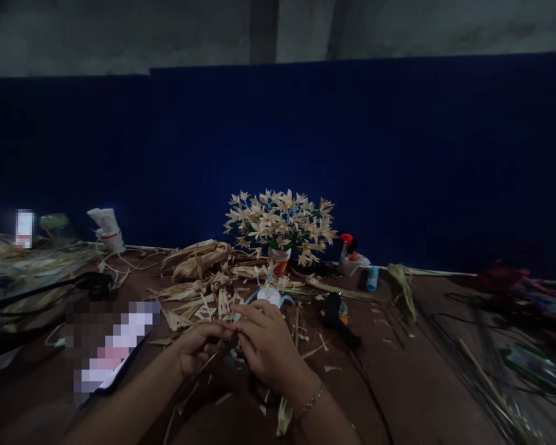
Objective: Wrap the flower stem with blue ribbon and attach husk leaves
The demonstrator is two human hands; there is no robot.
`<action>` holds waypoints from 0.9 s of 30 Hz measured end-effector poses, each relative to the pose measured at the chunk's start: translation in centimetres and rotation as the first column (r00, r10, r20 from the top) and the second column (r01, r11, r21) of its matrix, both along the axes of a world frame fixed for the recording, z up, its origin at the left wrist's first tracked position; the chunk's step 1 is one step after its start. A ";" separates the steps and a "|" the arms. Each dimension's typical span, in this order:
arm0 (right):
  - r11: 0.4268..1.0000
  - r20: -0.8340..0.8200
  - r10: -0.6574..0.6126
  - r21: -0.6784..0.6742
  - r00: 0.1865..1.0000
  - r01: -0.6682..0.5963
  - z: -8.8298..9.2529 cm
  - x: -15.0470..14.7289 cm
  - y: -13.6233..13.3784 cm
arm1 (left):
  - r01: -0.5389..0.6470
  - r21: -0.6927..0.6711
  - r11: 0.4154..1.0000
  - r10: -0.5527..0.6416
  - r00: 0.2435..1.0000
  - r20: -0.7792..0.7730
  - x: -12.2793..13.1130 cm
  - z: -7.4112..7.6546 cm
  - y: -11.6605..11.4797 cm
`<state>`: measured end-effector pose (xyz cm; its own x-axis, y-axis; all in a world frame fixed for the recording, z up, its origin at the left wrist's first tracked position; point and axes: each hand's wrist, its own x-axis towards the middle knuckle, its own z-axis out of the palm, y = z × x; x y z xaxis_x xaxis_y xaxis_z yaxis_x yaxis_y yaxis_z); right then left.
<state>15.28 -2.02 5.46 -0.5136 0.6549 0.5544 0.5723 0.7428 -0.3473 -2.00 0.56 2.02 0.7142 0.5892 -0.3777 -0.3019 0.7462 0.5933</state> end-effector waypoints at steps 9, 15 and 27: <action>0.978 0.090 -0.200 -0.041 0.976 0.204 0.0 0.3 0.3 | -0.245 0.370 0.896 0.319 0.935 -0.156 0.4 -0.1 0.4; 0.949 0.077 -0.315 0.036 0.946 0.313 -0.7 -0.3 0.8 | -0.387 0.513 0.766 0.534 0.828 -0.174 2.2 0.0 -0.7; 0.948 -0.032 -0.318 0.019 0.947 0.319 -2.4 -1.4 0.6 | -0.299 0.795 0.527 0.744 0.615 -0.262 2.0 -0.6 -0.6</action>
<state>13.92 -1.39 3.03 -0.2642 0.7684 0.5829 0.7707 0.5315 -0.3513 0.03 -0.08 1.44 -0.0125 0.9971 0.0749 0.0238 -0.0746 0.9969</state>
